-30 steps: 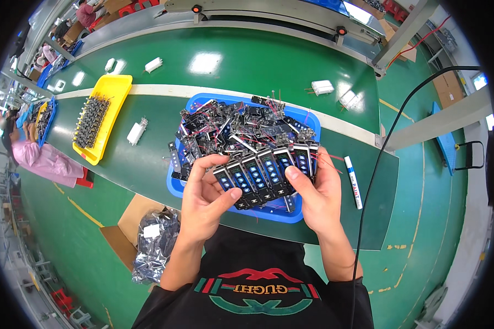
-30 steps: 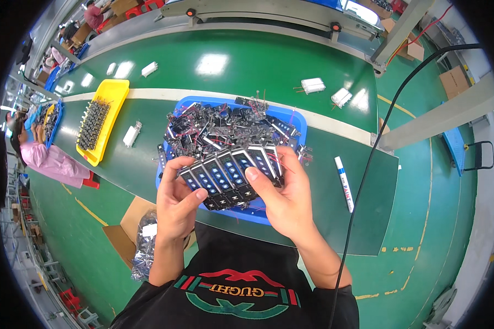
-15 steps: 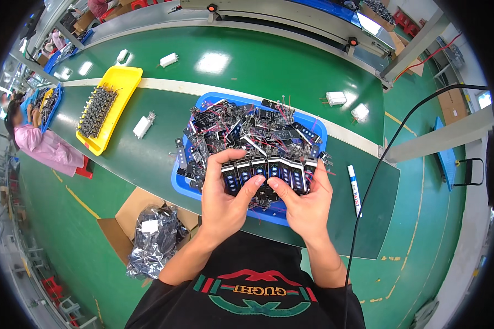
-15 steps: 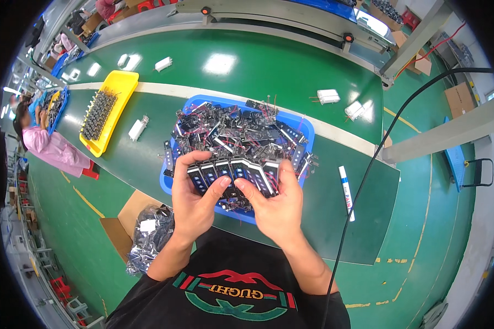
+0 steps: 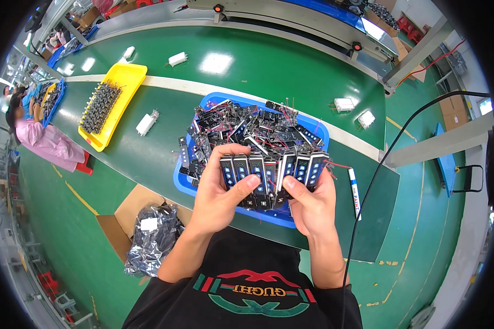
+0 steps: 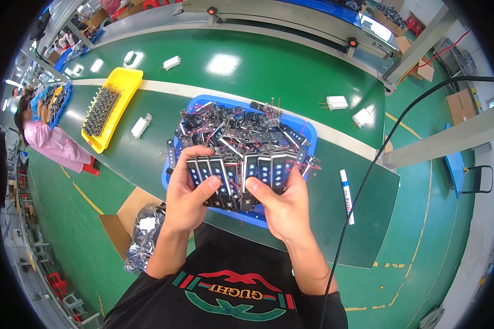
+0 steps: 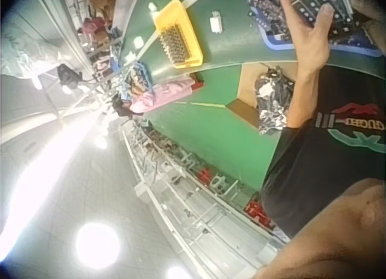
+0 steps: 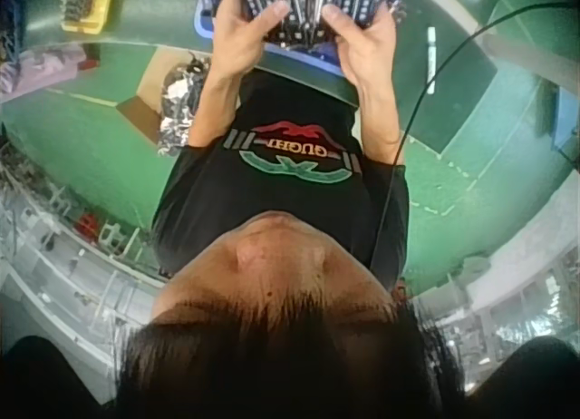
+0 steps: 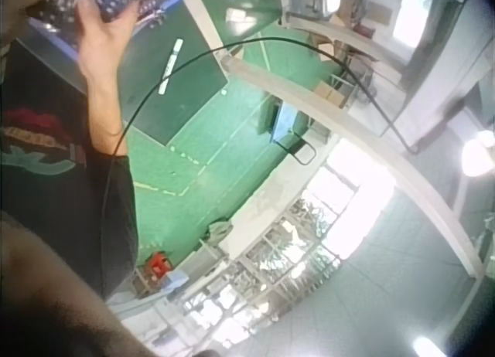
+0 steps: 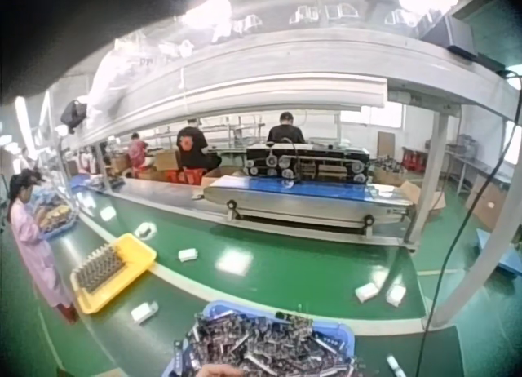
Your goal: The person sorts small electronic circuit boards from a blue bin, placing them into a yellow tray. They also handle plastic bags containing components, placing them into a cardboard box. The person moves around the factory floor, carrying a handheld device and a blue tray.
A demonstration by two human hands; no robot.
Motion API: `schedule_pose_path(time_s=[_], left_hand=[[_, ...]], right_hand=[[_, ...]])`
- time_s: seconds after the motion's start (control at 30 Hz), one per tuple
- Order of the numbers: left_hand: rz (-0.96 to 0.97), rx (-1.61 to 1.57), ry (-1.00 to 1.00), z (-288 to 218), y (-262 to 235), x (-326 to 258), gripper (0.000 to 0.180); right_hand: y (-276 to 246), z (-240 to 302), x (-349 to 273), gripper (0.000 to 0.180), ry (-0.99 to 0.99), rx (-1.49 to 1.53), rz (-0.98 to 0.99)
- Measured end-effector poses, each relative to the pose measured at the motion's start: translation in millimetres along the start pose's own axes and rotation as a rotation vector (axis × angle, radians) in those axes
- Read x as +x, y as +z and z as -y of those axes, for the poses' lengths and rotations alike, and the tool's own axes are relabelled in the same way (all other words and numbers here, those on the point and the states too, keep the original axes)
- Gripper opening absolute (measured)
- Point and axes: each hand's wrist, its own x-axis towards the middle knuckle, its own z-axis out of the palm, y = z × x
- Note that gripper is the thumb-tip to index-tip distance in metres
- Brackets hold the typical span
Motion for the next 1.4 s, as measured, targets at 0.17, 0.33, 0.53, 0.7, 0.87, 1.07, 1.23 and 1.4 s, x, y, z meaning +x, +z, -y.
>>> schedule_pose_path(time_s=[0.17,0.33,0.53,0.7,0.87,1.07,1.23,1.4], left_hand=[[-0.004,0.127,0.055,-0.5,6.4,-4.9,0.042],[0.069,0.229,0.009,-8.1,4.7,-6.4,0.046],[0.007,0.245,0.122,-2.1,8.7,-4.3,0.050],[-0.047,0.311,0.171,6.4,16.1,-5.4,0.050],[0.136,0.029,0.012,-3.5,-0.2,2.8,0.057],[0.049,0.002,0.037,-7.9,5.6,0.0,0.058],[-0.029,0.162,0.179,0.0,1.6,-1.8,0.058],[-0.036,0.269,0.159,-0.8,4.2,-6.6,0.056]], right_hand=[[8.6,-2.9,-2.2,0.046,-0.150,-0.252,0.024],[2.1,-4.4,1.5,0.049,-0.139,-0.155,0.048],[2.0,-6.7,-2.6,0.060,-0.214,-0.307,-0.011],[0.7,-16.7,-8.0,0.046,-0.738,-0.870,-0.041],[0.5,-0.6,-2.8,0.049,-0.229,-0.159,-0.054],[-0.5,4.9,-2.3,0.054,-0.099,-0.103,-0.020],[9.7,5.7,-4.2,0.050,-0.125,-0.310,0.021],[7.6,4.8,-3.9,0.048,-0.129,-0.228,0.015]])
